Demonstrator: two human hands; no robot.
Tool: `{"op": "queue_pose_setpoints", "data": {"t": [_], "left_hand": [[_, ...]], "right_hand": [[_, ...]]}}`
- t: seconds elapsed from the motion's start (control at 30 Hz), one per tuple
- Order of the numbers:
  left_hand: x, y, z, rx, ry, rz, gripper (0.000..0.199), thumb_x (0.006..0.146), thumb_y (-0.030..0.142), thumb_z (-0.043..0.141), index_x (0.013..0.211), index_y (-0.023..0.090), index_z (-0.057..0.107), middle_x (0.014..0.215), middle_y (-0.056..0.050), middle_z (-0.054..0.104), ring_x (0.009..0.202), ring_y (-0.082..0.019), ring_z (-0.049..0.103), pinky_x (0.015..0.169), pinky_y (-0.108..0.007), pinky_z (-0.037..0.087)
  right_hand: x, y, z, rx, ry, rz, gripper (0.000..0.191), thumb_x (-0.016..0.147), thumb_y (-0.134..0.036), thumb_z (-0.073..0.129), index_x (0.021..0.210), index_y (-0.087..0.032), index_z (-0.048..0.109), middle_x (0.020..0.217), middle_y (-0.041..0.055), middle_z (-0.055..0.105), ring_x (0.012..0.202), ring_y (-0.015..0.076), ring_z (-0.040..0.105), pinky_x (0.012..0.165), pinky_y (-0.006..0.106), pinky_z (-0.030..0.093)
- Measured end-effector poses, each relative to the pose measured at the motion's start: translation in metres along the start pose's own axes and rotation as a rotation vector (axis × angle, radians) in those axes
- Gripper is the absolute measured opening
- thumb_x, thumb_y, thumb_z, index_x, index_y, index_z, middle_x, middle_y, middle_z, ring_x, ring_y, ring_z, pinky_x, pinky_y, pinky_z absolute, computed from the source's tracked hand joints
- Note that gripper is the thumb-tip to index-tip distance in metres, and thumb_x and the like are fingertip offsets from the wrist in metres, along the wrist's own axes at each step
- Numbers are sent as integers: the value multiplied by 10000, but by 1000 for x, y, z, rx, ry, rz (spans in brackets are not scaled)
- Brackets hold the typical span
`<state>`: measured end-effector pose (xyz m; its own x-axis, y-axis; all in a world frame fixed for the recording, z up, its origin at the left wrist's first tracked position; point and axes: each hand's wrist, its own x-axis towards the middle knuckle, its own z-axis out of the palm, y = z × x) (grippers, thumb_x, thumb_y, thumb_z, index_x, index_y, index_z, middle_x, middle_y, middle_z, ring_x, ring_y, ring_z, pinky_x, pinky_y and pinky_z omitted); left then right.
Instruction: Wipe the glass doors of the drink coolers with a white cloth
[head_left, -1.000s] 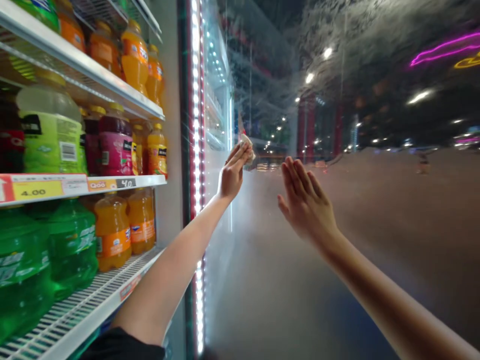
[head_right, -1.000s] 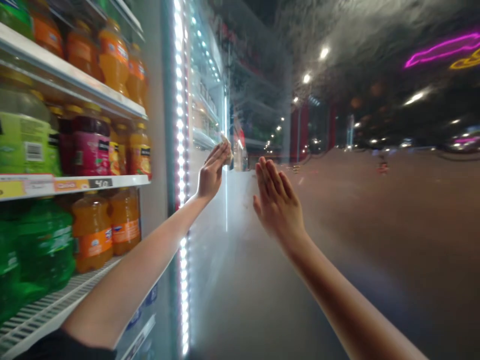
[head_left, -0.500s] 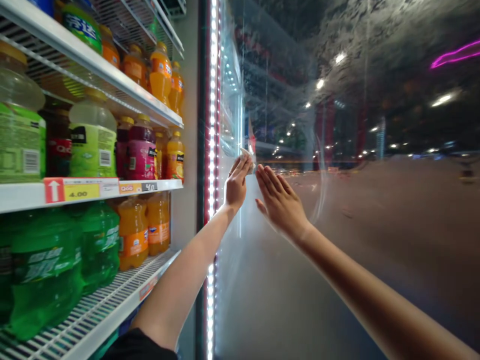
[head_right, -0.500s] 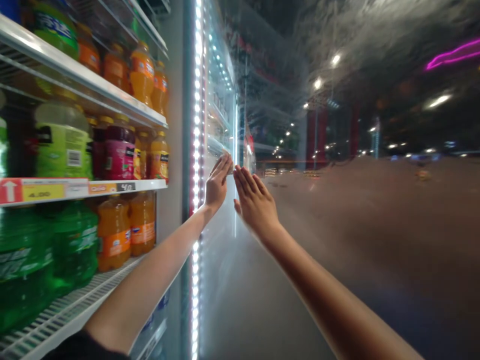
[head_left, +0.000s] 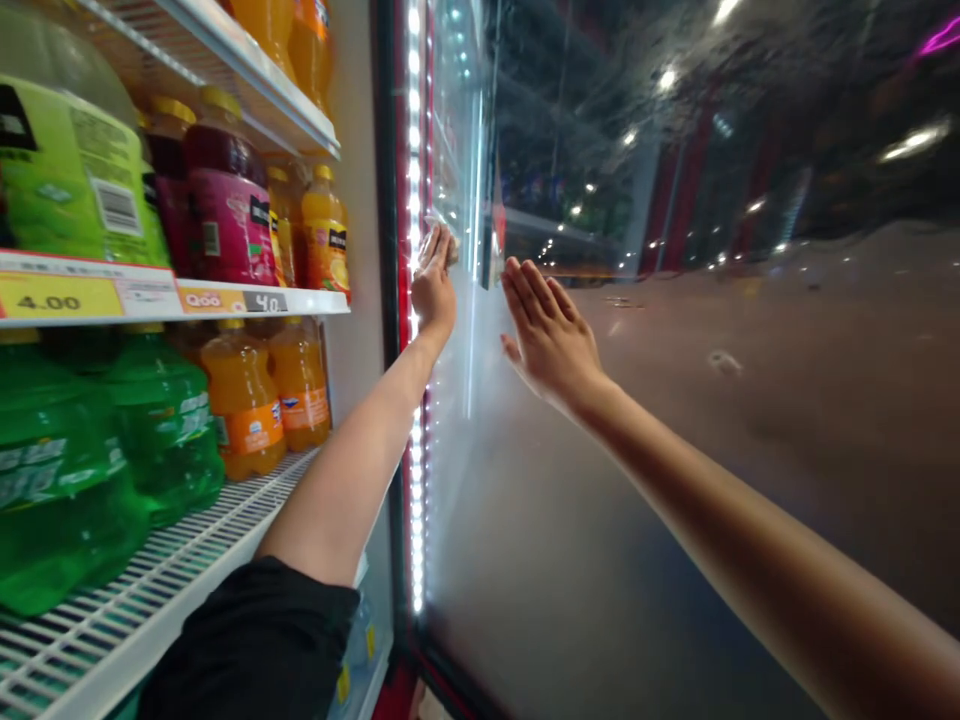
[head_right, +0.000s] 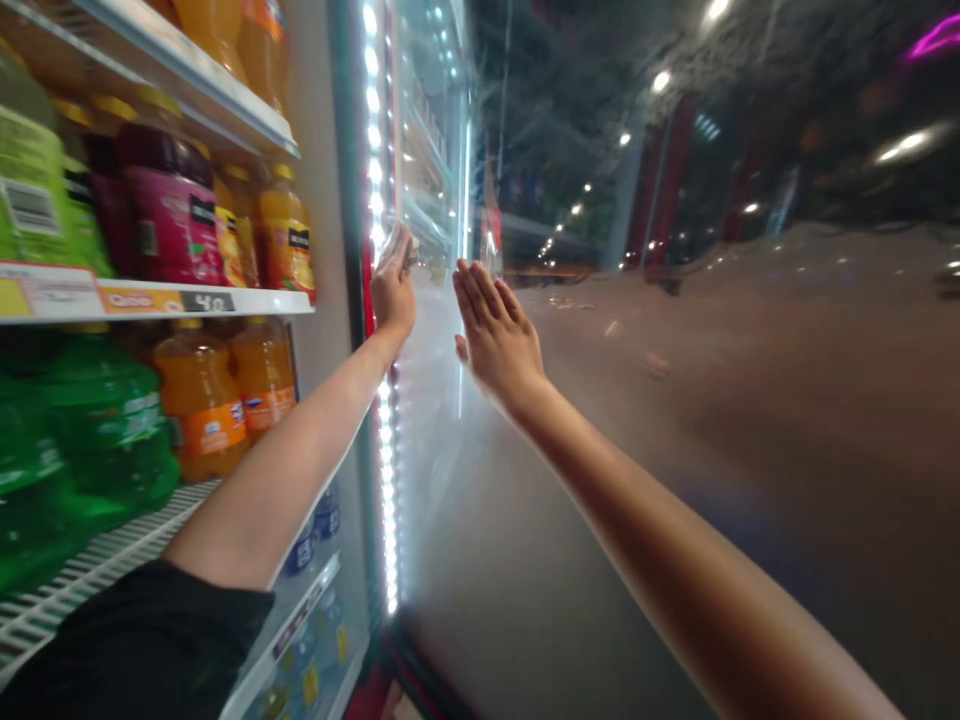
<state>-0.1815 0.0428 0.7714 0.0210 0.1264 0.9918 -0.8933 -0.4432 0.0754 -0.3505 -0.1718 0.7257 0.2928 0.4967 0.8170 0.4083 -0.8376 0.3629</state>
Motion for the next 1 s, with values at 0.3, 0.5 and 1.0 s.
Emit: {"op": "queue_pose_setpoints", "data": {"t": [0.3,0.5,1.0], "left_hand": [[9,7,-14,2,-149,122,480,1113,358,436,1561,395,605,1712,53,516,1640,-202,412,1423,-468,263],[-9,5,-18,7,-78,24,497,1120,282,417,1588,332,578,1738,21,480,1633,-194,424,1416,-477,259],[-64,24,-10,125,-18,-12,610,1105,120,378,1659,353,484,1725,-24,493,1623,-227,442,1370,-536,361]], "right_hand": [[13,-11,6,20,-4,-26,993,1051,-256,511,1730,-214,-212,1846,79,187,1710,295,167,1407,603,221],[14,-12,18,32,-3,-26,979,1041,-252,518,1741,-205,-164,1842,68,197,1711,292,165,1407,593,226],[-33,-12,16,-35,93,-63,959,1066,-258,526,1756,-180,-136,1809,130,273,1683,269,265,1372,536,314]]}}
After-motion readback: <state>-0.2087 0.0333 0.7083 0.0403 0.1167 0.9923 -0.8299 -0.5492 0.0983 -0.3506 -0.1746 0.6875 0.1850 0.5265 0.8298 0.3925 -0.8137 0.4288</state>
